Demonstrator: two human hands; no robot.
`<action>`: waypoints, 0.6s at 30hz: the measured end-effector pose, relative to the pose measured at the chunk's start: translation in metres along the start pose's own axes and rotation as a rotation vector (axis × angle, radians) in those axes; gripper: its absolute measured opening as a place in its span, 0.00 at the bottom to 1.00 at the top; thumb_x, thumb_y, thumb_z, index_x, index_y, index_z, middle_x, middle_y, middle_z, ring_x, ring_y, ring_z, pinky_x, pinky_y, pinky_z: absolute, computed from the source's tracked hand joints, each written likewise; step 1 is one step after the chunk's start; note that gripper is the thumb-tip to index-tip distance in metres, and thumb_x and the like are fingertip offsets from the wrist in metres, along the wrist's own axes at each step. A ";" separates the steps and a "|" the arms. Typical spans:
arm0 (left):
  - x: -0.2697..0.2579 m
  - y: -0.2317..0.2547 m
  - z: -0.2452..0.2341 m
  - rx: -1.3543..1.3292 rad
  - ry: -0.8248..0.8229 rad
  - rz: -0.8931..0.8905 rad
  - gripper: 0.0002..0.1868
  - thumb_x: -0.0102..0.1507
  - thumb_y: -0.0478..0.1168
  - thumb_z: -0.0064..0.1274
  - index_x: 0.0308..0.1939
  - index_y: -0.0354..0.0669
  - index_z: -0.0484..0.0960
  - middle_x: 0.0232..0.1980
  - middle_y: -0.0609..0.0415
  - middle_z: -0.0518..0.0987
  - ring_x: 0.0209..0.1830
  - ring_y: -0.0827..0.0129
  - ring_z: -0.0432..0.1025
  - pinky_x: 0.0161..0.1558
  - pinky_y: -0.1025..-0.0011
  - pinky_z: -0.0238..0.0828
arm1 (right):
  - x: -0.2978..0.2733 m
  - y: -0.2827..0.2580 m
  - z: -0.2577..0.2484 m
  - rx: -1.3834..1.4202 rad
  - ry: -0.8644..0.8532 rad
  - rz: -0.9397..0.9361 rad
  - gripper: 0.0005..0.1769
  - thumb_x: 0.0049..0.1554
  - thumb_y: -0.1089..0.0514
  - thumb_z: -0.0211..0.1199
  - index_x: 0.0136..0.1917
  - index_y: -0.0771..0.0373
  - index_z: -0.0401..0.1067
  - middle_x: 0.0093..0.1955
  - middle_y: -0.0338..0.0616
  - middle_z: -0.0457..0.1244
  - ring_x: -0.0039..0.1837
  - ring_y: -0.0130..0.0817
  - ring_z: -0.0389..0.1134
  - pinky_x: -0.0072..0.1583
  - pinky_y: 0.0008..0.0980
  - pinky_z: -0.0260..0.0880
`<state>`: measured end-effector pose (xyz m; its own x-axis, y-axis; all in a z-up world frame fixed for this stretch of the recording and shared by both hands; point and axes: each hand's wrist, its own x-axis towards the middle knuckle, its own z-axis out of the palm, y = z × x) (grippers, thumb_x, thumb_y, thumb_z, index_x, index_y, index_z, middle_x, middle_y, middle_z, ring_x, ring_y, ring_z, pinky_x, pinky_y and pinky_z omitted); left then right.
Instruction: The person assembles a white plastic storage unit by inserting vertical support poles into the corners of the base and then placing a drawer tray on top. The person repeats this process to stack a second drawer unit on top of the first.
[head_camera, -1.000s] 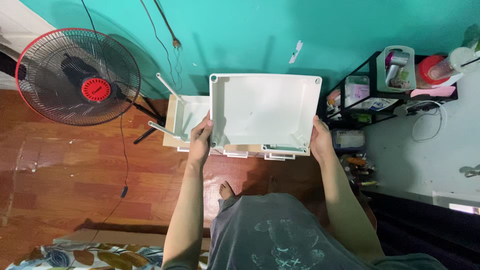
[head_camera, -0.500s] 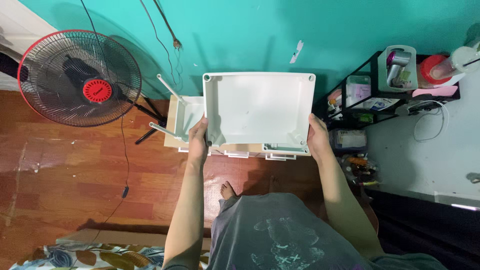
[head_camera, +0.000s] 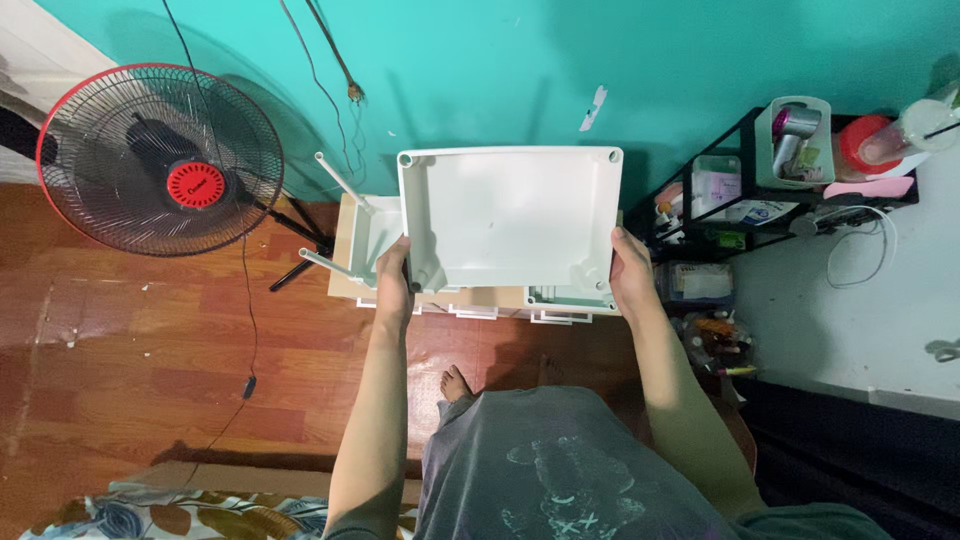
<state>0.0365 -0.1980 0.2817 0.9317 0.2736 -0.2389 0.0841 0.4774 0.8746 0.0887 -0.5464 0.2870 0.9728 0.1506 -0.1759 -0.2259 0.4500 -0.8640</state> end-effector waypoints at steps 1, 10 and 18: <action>0.001 -0.001 -0.001 -0.007 0.003 -0.005 0.20 0.66 0.46 0.43 0.47 0.29 0.77 0.45 0.51 0.78 0.45 0.69 0.70 0.48 0.74 0.67 | 0.000 -0.001 0.001 -0.013 0.004 0.003 0.24 0.64 0.48 0.51 0.64 0.70 0.65 0.60 0.46 0.64 0.61 0.33 0.65 0.63 0.33 0.63; 0.010 -0.014 -0.014 -0.028 0.017 -0.039 0.18 0.67 0.45 0.44 0.43 0.29 0.78 0.38 0.52 0.75 0.36 0.71 0.68 0.37 0.73 0.65 | 0.001 0.002 0.003 -0.052 0.063 0.018 0.26 0.63 0.47 0.53 0.64 0.71 0.66 0.59 0.47 0.64 0.60 0.33 0.64 0.61 0.32 0.64; -0.005 0.013 0.002 0.234 0.022 -0.093 0.23 0.63 0.50 0.50 0.48 0.31 0.82 0.40 0.52 0.78 0.37 0.75 0.70 0.33 0.77 0.66 | 0.009 0.002 -0.010 -0.112 0.185 0.122 0.32 0.63 0.40 0.49 0.62 0.72 0.67 0.56 0.50 0.66 0.55 0.37 0.69 0.56 0.35 0.69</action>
<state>0.0341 -0.1950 0.2951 0.9083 0.2568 -0.3301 0.2514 0.2956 0.9216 0.0975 -0.5526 0.2786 0.9338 0.0299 -0.3564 -0.3452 0.3363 -0.8762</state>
